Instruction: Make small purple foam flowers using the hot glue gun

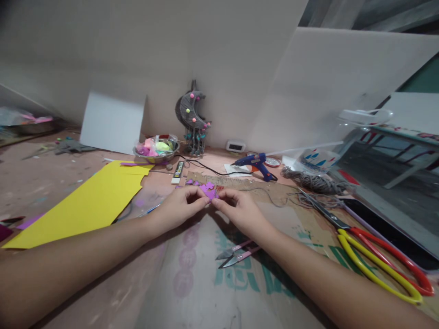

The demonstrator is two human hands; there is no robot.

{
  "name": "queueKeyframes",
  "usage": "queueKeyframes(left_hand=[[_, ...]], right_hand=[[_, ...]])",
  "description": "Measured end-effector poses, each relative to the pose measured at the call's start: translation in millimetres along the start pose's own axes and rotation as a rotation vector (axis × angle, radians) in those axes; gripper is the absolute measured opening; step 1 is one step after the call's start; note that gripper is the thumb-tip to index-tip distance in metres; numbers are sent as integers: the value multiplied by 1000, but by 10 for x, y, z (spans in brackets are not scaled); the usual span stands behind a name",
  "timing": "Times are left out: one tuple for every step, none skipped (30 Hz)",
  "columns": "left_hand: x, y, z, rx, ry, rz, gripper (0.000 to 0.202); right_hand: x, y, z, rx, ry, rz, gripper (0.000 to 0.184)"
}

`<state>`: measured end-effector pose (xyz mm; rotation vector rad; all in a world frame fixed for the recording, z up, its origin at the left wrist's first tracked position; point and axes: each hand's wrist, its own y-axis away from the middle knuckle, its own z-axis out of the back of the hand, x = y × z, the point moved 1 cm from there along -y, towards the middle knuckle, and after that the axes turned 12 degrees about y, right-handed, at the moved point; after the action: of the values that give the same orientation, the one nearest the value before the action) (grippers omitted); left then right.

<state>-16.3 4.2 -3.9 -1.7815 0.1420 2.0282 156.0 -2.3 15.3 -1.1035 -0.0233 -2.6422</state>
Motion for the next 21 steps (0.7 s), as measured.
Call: queueKeyframes(left_hand=[[4, -3, 1, 14, 12, -7, 21], [6, -6, 2, 26, 23, -15, 23], [6, -8, 3, 38, 33, -19, 25], [4, -9, 3, 49, 43, -19, 27], [0, -9, 2, 56, 50, -17, 27], [-4, -8, 2, 55, 54, -13, 26], [-8, -7, 1, 47, 56, -9, 24], [-11, -5, 0, 39, 56, -2, 22], [-12, -4, -1, 29, 53, 4, 21], [-11, -3, -2, 21, 49, 11, 19], [-8, -4, -2, 15, 47, 19, 18], [-4, -6, -2, 12, 50, 27, 18], [1, -8, 0, 9, 56, 36, 18], [6, -12, 2, 6, 64, 46, 18], [10, -17, 4, 2, 72, 58, 19], [12, -21, 6, -4, 80, 67, 19], [14, -26, 8, -9, 87, 76, 19], [15, -31, 10, -13, 92, 84, 19], [16, -36, 11, -19, 95, 90, 18], [16, -40, 11, -25, 96, 93, 18], [17, -42, 12, -32, 94, 93, 18]], right_hand=[[1, 1, -2, -3, -4, -3, 23], [0, 1, -3, -4, -17, -4, 23], [-3, 0, -5, -6, -36, -5, 23], [-7, -1, -7, -5, -56, -8, 23], [-12, -2, -8, -4, -73, -13, 24], [-18, -4, -10, 0, -83, -20, 24], [-24, -4, -11, 0, -85, -28, 25], [-30, -5, -12, 2, -81, -34, 25], [-34, -4, -13, 6, -74, -37, 25], [-38, -3, -14, 8, -69, -38, 24], [-41, -2, -15, 12, -68, -39, 24], [-44, -1, -17, 18, -72, -41, 24], [-48, 1, -19, 19, -79, -41, 24], [-53, 2, -22, 23, -90, -38, 25], [-58, 2, -26, 28, -102, -31, 25], [-63, 1, -31, 36, -112, -22, 26], [-69, 0, -36, 42, -118, -10, 27], [-73, -2, -42, 47, -119, 3, 27], [-77, -5, -47, 47, -120, 14, 28], [-81, -9, -49, 39, -130, 25, 29], [-84, -15, -46, 17, -153, 38, 31]])
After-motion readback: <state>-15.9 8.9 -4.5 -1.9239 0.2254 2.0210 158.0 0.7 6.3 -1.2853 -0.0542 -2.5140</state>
